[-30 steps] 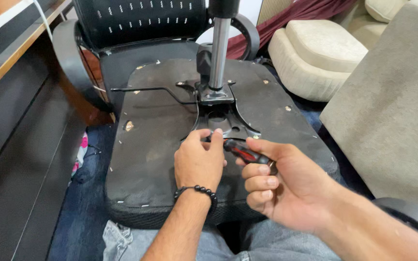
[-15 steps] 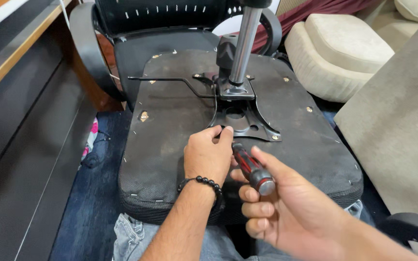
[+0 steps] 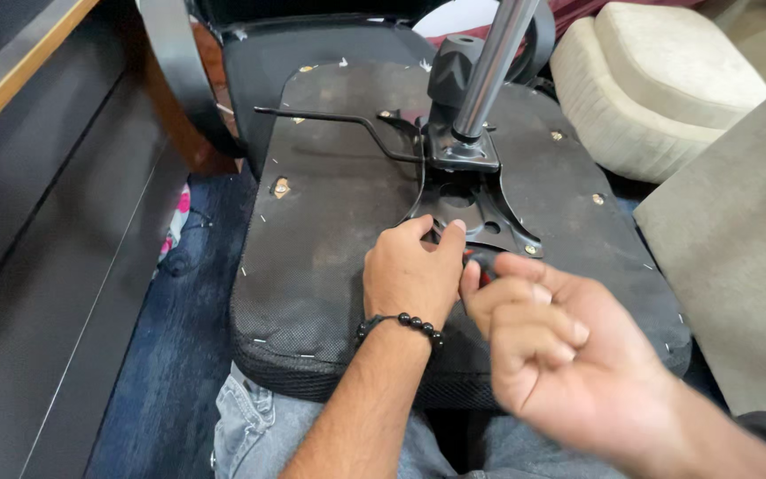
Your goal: The person uses a screwdriver to loosen and remove screws from the metal base of an office chair. The chair is upside down on a surface, and the person works on the central mounting plate to detach it from the seat.
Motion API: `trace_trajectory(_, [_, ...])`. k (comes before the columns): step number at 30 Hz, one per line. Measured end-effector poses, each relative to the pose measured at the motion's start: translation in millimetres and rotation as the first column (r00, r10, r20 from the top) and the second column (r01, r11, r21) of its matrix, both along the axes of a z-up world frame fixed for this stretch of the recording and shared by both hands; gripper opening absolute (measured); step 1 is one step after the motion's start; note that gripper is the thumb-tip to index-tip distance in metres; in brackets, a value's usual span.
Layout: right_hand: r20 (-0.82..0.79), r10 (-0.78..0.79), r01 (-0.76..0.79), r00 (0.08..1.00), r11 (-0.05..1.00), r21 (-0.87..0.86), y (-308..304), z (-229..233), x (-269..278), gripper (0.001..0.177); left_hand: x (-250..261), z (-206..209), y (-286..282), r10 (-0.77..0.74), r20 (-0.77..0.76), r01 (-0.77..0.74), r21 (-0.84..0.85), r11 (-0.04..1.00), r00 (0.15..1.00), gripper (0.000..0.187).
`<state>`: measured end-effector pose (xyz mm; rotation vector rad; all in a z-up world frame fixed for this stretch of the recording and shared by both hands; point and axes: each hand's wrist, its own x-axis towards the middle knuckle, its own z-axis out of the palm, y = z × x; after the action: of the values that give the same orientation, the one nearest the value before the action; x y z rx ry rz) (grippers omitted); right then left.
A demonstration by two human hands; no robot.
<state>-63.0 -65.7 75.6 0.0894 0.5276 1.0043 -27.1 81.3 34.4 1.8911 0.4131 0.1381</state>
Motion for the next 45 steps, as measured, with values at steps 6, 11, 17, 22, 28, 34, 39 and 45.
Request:
trace_trajectory(6, [0.374, 0.237, -0.017, 0.897, 0.863, -0.506, 3, 0, 11, 0.030, 0, 4, 0, 0.010, -0.007, -0.010, 0.018, 1.000, 1.000, 0.049])
trace_trajectory(11, [0.356, 0.641, 0.365, 0.680, 0.126, -0.923, 7, 20, 19, 0.029, 0, 9, -1, -0.010, -0.097, 0.001, -0.096, 0.995, 0.995, 0.052])
trace_trajectory(17, [0.316, 0.281, 0.076, 0.906, 0.626, -0.776, -10, 13, 34, 0.022, 6, 4, -7, 0.067, 0.009, -0.067, 0.028, 0.997, 0.998, 0.049])
trace_trajectory(22, [0.223, 0.127, 0.018, 0.966, 0.832, -0.554, 2, -6, 27, 0.021, 2, 3, -3, 0.077, -0.029, -0.077, -0.020, 0.997, 0.997, 0.043])
trace_trajectory(28, [0.345, 0.274, 0.161, 0.897, 0.524, -0.836, 2, -5, 18, 0.021, 7, 3, 2, 0.054, -0.036, -0.056, -0.061, 0.997, 0.998, 0.041])
trace_trajectory(34, [0.192, 0.259, -0.011, 0.947, 0.621, -0.784, -2, 6, 24, 0.024, 4, 5, -2, 0.057, -0.069, -0.065, -0.126, 0.990, 0.996, 0.040])
trace_trajectory(39, [-0.092, -0.046, 0.041, 0.995, 0.998, -0.047, -4, 2, 14, 0.034, 8, 10, 0, 0.061, -0.166, -0.067, -0.030, 0.997, 0.984, 0.039])
trace_trajectory(45, [0.076, 0.058, -0.032, 0.995, 0.949, -0.313, -14, -15, 20, 0.035, 13, 5, -1, 0.061, -0.182, -0.059, 0.015, 0.998, 0.982, 0.037])
